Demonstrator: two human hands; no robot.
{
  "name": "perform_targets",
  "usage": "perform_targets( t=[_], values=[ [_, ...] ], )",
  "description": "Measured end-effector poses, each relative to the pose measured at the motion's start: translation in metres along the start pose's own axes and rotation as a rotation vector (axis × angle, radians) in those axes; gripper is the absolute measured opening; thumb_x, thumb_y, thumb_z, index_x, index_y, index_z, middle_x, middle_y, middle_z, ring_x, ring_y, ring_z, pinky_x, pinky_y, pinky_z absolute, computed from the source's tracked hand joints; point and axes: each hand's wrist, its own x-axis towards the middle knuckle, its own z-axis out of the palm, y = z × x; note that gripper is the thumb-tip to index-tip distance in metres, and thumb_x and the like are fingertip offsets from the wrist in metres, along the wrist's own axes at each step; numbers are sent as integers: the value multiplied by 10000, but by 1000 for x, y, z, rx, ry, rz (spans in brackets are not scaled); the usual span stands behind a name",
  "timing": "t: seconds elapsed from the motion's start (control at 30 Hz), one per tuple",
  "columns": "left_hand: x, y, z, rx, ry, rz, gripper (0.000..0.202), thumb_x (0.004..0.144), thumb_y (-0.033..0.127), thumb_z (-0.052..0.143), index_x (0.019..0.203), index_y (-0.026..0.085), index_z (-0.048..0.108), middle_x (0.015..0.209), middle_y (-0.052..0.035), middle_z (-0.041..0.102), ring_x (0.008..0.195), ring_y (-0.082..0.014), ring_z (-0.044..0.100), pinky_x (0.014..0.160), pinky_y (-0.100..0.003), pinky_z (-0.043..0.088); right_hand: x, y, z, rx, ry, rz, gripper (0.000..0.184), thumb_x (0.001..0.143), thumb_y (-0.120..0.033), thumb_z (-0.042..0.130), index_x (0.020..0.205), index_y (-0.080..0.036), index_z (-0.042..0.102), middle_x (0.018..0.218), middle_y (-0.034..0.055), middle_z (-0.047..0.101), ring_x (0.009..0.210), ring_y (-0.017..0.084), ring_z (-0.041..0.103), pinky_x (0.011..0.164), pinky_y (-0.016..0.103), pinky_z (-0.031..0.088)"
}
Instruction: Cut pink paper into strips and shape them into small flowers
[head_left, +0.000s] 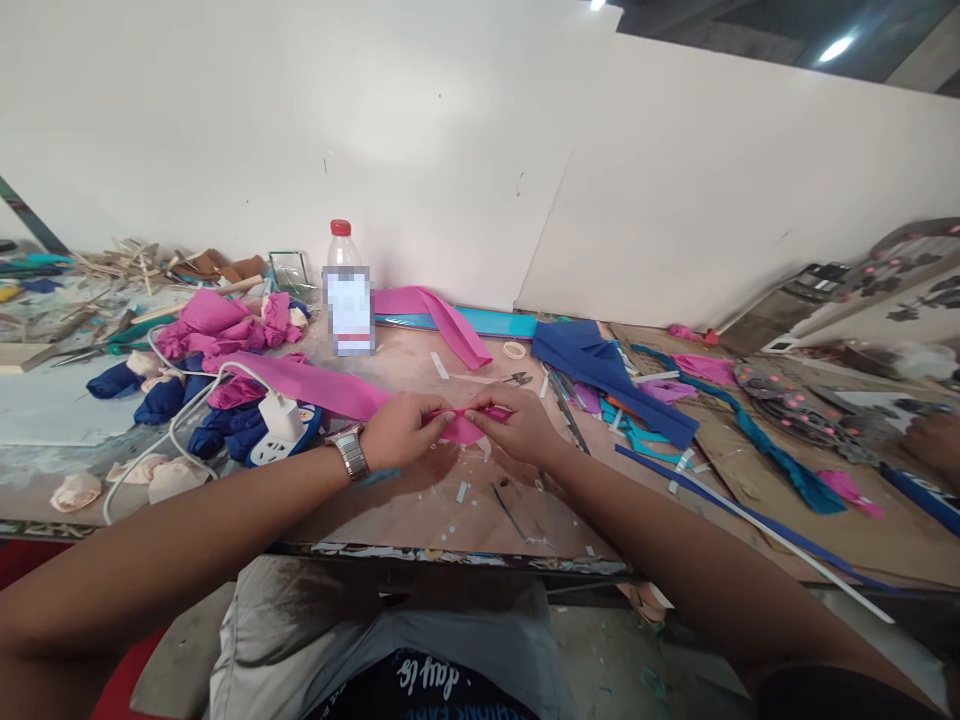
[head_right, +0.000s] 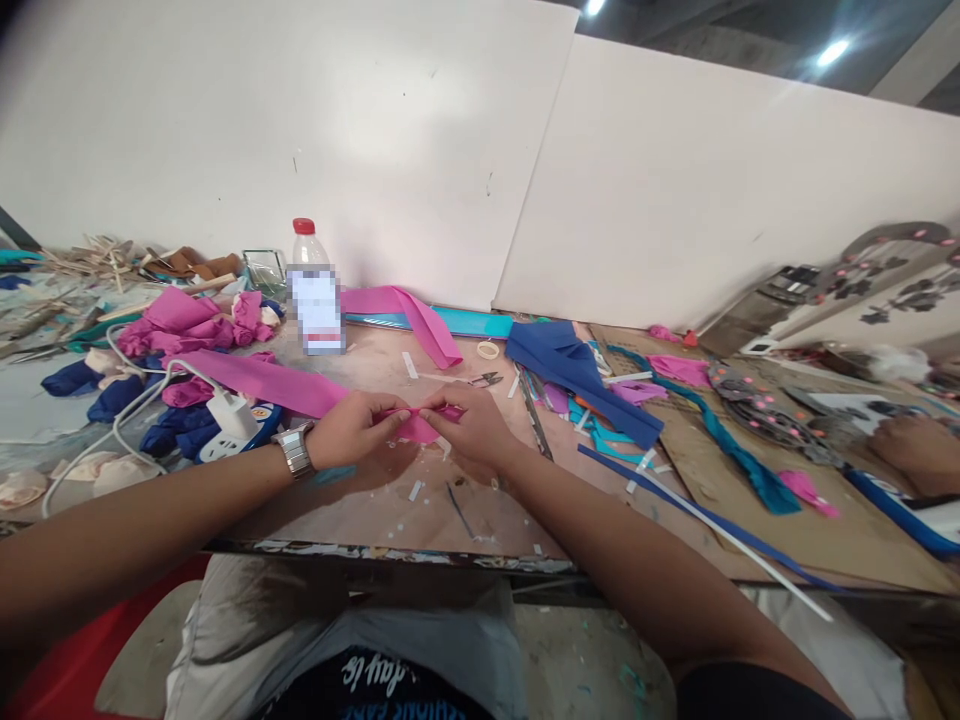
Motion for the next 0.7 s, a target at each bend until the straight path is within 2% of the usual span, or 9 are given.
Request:
perform_targets(
  t=[0.1, 0.23, 0.43, 0.7],
  values=[
    [0, -1, 0, 6, 0, 1, 396, 999, 418, 450, 755, 166, 633, 670, -6, 630, 613, -138, 517, 595, -258, 340, 0, 0, 1, 5, 14, 9, 175, 907, -357, 687, 849, -203, 747, 841, 45, 757, 797, 189, 676, 753, 323, 485],
    [0, -2, 1, -4, -13, 5, 361, 988, 427, 481, 853, 171, 697, 753, -20, 688, 662, -148, 559, 616, -259, 363, -1, -1, 2, 12, 20, 8, 165, 901, -342, 689, 831, -202, 741, 820, 42, 749, 778, 183, 672, 741, 315, 488],
    [0, -3, 1, 33, -8, 22, 371, 996, 413, 472, 858, 176, 722, 769, -24, 720, 670, -152, 584, 621, -263, 364, -2, -3, 4, 5, -27, 10, 138, 911, -321, 673, 894, -210, 753, 887, 42, 765, 838, 193, 689, 782, 323, 497],
    [1, -3, 1, 30, -17, -4, 312, 962, 390, 524, 936, 183, 756, 817, -29, 742, 693, -159, 599, 627, -265, 379, -1, -1, 4, -14, -22, 1, 146, 917, -330, 673, 941, -220, 767, 912, 47, 777, 853, 197, 701, 810, 330, 511]
  ],
)
